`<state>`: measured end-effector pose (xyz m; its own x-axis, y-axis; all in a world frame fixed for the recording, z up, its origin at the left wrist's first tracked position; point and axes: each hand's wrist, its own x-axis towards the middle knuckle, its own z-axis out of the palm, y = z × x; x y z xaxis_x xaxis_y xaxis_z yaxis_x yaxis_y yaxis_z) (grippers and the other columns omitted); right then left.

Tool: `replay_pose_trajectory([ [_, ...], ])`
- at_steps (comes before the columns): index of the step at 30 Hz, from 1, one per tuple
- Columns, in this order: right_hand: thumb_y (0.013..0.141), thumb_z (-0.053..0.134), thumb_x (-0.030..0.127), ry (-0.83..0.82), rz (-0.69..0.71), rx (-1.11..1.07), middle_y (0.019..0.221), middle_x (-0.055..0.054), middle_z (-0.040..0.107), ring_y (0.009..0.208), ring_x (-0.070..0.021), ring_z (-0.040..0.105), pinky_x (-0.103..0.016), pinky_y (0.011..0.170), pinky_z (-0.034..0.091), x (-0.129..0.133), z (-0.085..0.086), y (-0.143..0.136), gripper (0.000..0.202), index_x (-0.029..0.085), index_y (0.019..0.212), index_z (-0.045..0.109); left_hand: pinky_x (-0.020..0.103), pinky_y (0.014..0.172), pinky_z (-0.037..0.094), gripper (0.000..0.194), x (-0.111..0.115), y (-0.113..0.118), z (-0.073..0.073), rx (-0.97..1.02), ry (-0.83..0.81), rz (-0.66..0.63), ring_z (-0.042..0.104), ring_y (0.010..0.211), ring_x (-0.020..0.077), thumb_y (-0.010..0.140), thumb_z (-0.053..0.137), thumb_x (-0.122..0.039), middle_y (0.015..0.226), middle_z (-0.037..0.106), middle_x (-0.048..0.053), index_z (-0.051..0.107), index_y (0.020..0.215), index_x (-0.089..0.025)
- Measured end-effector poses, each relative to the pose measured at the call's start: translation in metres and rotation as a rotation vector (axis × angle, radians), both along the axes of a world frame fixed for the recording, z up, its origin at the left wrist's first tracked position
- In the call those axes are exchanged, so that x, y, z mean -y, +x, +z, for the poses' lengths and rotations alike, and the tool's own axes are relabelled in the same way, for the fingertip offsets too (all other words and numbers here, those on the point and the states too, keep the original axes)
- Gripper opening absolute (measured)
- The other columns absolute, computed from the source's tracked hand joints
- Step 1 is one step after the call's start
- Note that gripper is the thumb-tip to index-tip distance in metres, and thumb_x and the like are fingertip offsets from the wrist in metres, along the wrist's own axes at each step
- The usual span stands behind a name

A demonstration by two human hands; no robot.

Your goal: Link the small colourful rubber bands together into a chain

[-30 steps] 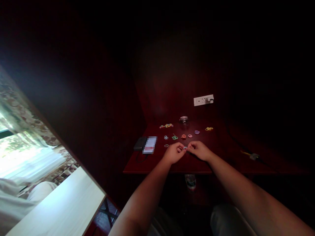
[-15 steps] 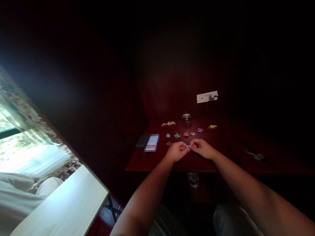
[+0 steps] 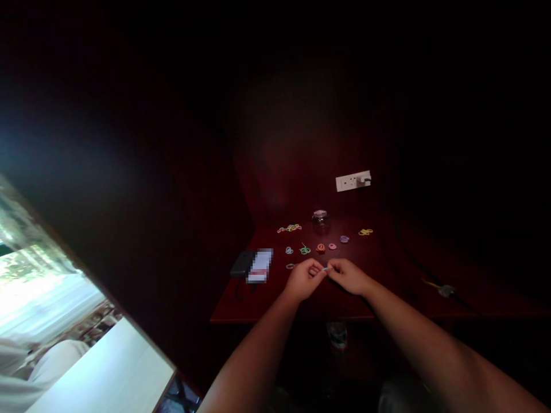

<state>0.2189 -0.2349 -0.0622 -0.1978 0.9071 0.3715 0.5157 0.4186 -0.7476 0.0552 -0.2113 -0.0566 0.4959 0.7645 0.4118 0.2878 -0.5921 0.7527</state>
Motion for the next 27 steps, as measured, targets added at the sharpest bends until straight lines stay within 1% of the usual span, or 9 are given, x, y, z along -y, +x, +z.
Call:
replay_pose_trajectory([
  [3,0.072,0.044,0.031,-0.007,-0.066,0.03,0.051,0.005,0.039,0.051,-0.0083,0.035,-0.02,0.048,0.025,-0.007,-0.002,-0.002,0.023,0.016,0.055,0.041,0.017,0.056,0.042,0.019,-0.005,0.001,-0.001,0.022,-0.016,0.017,0.054,0.062,0.0083,0.075,0.053,-0.031,0.07,0.06,0.002,0.057,0.08,-0.014],
  [7,0.072,0.043,0.031,-0.051,-0.14,0.042,0.048,0.004,0.041,0.049,-0.0081,0.036,-0.02,0.047,0.024,-0.021,0.0,-0.003,0.025,0.015,0.053,0.043,0.018,0.055,0.042,0.015,-0.008,0.008,0.002,0.012,0.005,0.112,0.055,0.06,0.008,0.076,0.05,-0.027,0.067,0.06,0.001,0.058,0.079,-0.015],
  [10,0.07,0.043,0.032,-0.089,-0.195,-0.001,0.046,0.005,0.038,0.046,-0.0075,0.034,-0.02,0.044,0.022,-0.032,0.003,-0.004,0.026,0.016,0.049,0.042,0.018,0.056,0.041,0.013,-0.011,0.014,0.006,-0.046,0.069,0.207,0.055,0.059,0.0077,0.076,0.048,-0.023,0.068,0.062,0.0,0.059,0.079,-0.017],
  [13,0.068,0.043,0.031,-0.105,-0.181,-0.06,0.043,0.006,0.032,0.044,-0.0068,0.03,-0.02,0.043,0.02,-0.042,0.006,-0.004,0.026,0.017,0.047,0.039,0.017,0.055,0.038,0.01,-0.02,0.016,0.013,-0.138,0.131,0.282,0.055,0.058,0.0075,0.075,0.05,-0.022,0.068,0.062,-0.001,0.059,0.078,-0.019],
  [15,0.066,0.043,0.03,-0.102,-0.142,-0.086,0.042,0.006,0.03,0.043,-0.0065,0.028,-0.02,0.043,0.02,-0.046,0.008,-0.003,0.026,0.017,0.045,0.035,0.017,0.054,0.037,0.01,-0.032,0.011,0.019,-0.194,0.15,0.323,0.054,0.057,0.0074,0.075,0.05,-0.024,0.068,0.062,-0.001,0.059,0.078,-0.019],
  [18,0.066,0.041,0.027,-0.091,-0.137,-0.103,0.041,0.006,0.03,0.043,-0.0063,0.028,-0.021,0.043,0.021,-0.049,0.009,-0.001,0.026,0.018,0.043,0.033,0.017,0.055,0.036,0.013,-0.059,-0.004,0.03,-0.247,0.161,0.381,0.053,0.057,0.0075,0.076,0.051,-0.028,0.069,0.063,0.0,0.06,0.08,-0.019],
  [22,0.065,0.041,0.027,-0.07,-0.171,-0.074,0.041,0.005,0.031,0.042,-0.0069,0.03,-0.021,0.044,0.022,-0.051,0.006,0.001,0.025,0.018,0.043,0.035,0.018,0.054,0.036,0.016,-0.1,-0.032,0.044,-0.32,0.053,0.482,0.053,0.057,0.0083,0.074,0.052,-0.027,0.07,0.063,0.001,0.062,0.081,-0.017],
  [25,0.065,0.042,0.028,-0.097,-0.189,-0.051,0.04,0.005,0.033,0.042,-0.0075,0.031,-0.023,0.045,0.024,-0.054,0.003,0.001,0.023,0.018,0.044,0.037,0.019,0.055,0.037,0.016,-0.121,-0.047,0.048,-0.422,-0.041,0.5,0.054,0.058,0.0091,0.073,0.053,-0.027,0.072,0.065,0.002,0.064,0.079,-0.017],
  [27,0.065,0.042,0.028,-0.087,-0.193,-0.024,0.04,0.005,0.033,0.042,-0.0079,0.031,-0.023,0.047,0.026,-0.057,0.002,0.002,0.024,0.019,0.044,0.037,0.019,0.058,0.037,0.015,-0.13,-0.052,0.048,-0.493,-0.034,0.503,0.055,0.062,0.0101,0.071,0.056,-0.028,0.073,0.066,0.002,0.066,0.076,-0.018],
])
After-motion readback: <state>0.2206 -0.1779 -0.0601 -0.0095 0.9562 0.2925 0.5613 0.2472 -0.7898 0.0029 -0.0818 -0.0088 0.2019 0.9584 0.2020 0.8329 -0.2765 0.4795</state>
